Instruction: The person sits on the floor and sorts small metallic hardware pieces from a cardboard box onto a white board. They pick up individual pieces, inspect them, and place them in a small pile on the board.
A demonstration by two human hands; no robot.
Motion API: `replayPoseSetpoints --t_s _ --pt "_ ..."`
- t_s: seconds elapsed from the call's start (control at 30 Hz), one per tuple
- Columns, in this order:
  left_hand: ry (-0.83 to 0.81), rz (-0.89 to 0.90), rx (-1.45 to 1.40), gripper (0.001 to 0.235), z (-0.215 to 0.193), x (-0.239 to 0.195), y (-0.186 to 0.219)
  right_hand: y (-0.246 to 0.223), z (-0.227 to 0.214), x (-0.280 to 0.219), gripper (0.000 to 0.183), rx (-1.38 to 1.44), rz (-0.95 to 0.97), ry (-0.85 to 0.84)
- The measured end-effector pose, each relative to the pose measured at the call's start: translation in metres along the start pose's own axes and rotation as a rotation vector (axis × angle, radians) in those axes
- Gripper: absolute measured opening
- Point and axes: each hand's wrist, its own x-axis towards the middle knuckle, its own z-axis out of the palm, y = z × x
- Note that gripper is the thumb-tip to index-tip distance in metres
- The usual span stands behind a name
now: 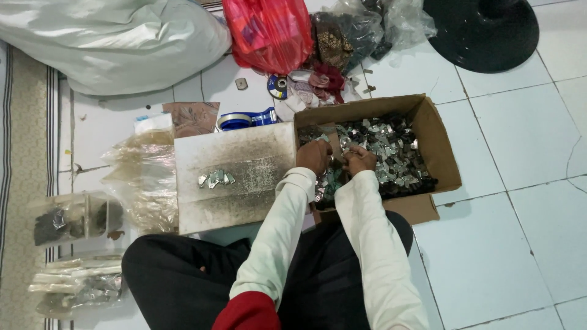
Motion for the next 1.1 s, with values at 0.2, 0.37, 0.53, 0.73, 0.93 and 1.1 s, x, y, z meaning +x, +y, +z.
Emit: replayPoseSetpoints --t_s 0.2,0.37,0.53,0.73,0.93,1.1 --pt "-0.015 -0.018 -0.266 0.02 -0.007 0.001 -0.004 -0.007 0.001 -0.004 0.021 0.046 -0.011 -0.021" --pt "-0.034 -0.009 -0.307 0.021 -0.015 -0.003 -0.003 -0.007 -0.003 -0.007 0.023 0.112 -0.027 -0.04" --pt "0.075 0.04 -0.496 0.022 0.0 0.002 -0.013 -0.006 -0.003 -0.012 0.026 0.179 -0.084 -0.088" --pt "0.237 -0.033 -0.862 0.03 -0.055 -0.078 -0.022 -0.027 0.011 -0.052 0.046 0.212 -0.219 -0.191" --pt "0.326 -0.203 -0.815 0.025 -0.09 -0.135 -0.099 -0.035 0.056 -0.106 0.028 0.153 -0.312 -0.303" --pt "0.375 -0.467 -0.617 0.023 -0.084 -0.142 -0.187 -0.006 0.127 -0.127 0.019 -0.104 -0.343 -0.508"
